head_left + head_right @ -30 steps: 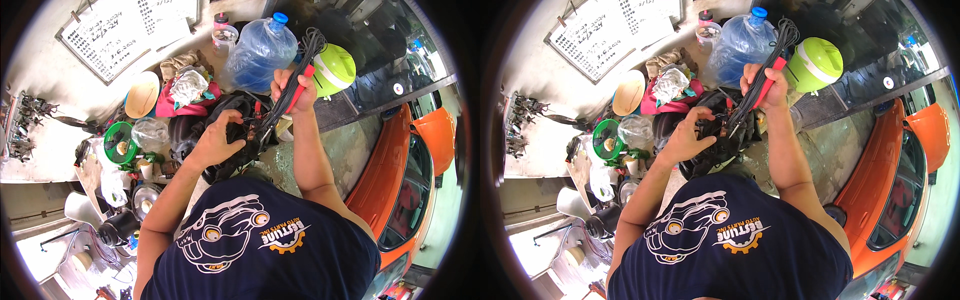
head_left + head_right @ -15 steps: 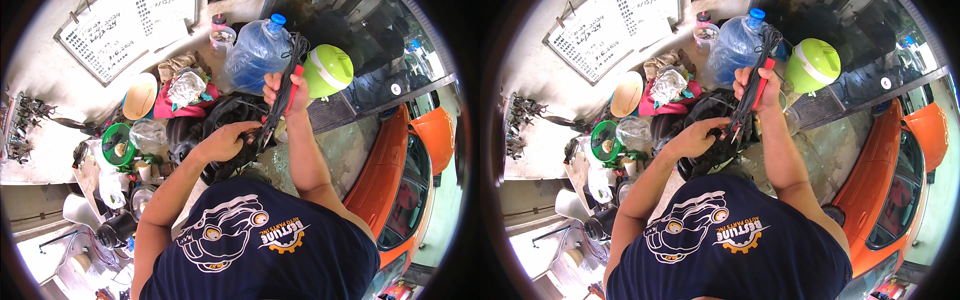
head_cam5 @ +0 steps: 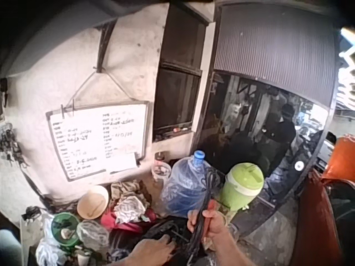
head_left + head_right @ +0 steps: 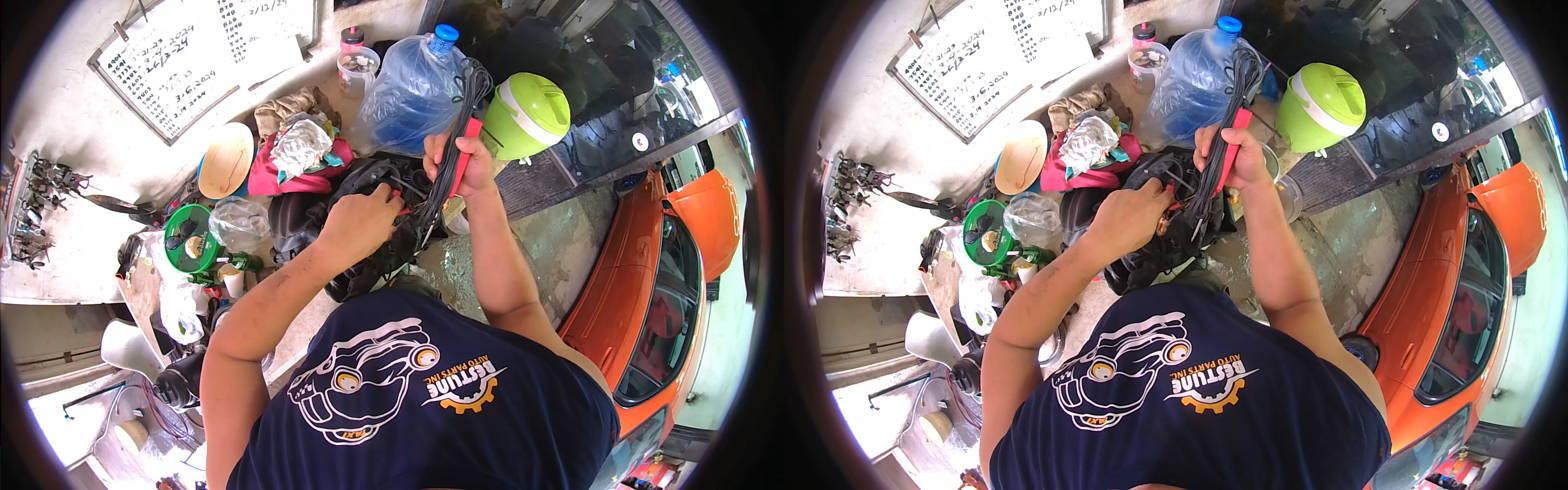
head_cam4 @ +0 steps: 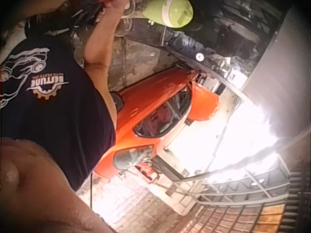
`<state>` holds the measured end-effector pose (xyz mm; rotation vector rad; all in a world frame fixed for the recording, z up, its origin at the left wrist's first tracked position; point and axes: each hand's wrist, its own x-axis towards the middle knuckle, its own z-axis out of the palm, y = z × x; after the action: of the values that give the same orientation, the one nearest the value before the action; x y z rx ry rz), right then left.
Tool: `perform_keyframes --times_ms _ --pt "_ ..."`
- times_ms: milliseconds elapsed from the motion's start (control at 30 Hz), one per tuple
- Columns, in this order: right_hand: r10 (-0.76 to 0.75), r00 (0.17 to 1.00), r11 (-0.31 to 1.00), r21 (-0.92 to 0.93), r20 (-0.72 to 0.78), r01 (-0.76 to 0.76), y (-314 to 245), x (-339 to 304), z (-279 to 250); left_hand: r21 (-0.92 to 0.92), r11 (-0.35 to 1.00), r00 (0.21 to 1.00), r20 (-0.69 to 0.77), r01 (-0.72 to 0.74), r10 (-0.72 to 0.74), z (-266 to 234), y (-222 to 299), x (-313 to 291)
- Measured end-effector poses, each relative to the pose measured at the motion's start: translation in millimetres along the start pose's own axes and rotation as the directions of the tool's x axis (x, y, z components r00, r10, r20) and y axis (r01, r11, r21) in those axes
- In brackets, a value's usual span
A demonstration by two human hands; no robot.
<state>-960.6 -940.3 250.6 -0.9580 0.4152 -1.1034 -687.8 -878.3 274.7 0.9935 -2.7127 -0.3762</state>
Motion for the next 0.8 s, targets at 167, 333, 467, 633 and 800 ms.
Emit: perform_keyframes --times_ms 167,333,467,633,800 --pt "0.039 0.999 0.999 0.006 0.000 -0.039 9 -5 -10 -0.017 0.998 0.998 0.000 -0.065 0.065 6 -14 -3" --pt "0.055 0.998 0.998 0.034 0.000 -0.055 19 -8 -16 -0.016 1.000 1.000 0.010 0.014 -0.014 15 -17 -2" --pt "0.053 0.998 0.998 0.034 0.023 -0.054 22 -11 -17 -0.427 0.888 0.985 0.065 0.171 -0.159 33 -28 2" --pt "0.049 0.998 0.976 0.209 0.035 -0.055 22 -12 -13 -0.374 0.826 0.887 0.360 0.420 -0.288 101 -80 -18" --pt "-0.032 0.993 0.966 0.251 -0.112 0.060 15 -18 -4 -0.295 0.946 0.931 -0.292 0.131 -0.220 99 -69 -46"
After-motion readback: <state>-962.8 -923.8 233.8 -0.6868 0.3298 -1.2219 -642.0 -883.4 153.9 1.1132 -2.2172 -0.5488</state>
